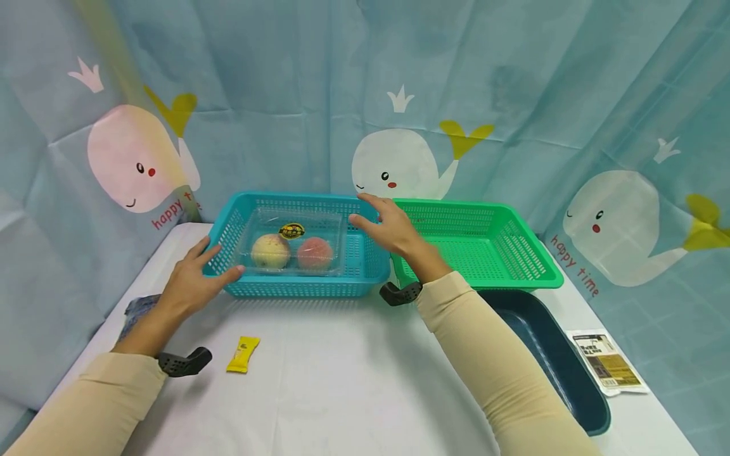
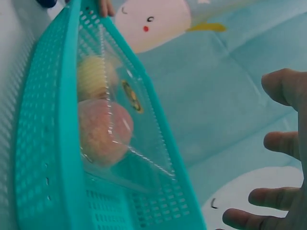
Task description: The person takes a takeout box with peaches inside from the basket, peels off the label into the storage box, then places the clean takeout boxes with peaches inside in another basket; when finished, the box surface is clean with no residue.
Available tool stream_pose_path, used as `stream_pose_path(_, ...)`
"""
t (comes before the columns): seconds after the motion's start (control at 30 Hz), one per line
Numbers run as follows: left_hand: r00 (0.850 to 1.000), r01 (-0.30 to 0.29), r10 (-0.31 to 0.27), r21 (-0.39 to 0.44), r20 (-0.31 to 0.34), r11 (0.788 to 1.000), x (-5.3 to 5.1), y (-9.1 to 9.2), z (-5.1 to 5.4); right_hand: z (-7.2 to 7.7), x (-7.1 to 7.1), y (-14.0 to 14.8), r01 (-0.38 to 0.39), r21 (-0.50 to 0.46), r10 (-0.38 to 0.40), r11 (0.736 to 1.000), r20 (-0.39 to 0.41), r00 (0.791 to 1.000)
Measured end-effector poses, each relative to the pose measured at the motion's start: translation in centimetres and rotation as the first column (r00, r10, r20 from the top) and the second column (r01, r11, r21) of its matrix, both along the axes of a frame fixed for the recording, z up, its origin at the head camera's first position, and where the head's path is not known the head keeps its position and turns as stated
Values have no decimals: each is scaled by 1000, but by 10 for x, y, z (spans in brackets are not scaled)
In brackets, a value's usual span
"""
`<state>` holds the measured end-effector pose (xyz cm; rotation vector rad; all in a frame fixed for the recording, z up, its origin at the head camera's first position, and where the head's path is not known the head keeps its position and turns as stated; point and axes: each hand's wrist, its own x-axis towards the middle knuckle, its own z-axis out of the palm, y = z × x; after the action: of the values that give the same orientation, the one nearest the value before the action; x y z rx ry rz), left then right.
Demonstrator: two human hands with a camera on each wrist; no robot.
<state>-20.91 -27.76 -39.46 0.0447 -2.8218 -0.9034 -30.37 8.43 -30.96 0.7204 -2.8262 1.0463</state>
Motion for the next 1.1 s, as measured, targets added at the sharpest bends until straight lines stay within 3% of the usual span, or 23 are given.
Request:
stream_pose_path(0.3, 1000, -10, 10, -18, 11, 1000, -1, 1, -2, -16, -6, -22, -5, 32, 2, 999, 107, 994)
stream_pose_path(0.6, 1000, 4, -4, -6, -5, 1000, -1, 0, -4, -37, -12, -46, 7, 28, -14, 1000, 253, 967)
stream_pose_path(0.9, 1000, -11, 11, -9, 9, 1000, 0, 0, -5, -53, -16, -62, 81, -64, -46, 995, 425, 904)
stream_pose_path(1.1, 1000, -19, 19, 0, 17, 1000, 0, 1, -6, -61, -17, -69, 98, -75, -48, 992, 497, 867)
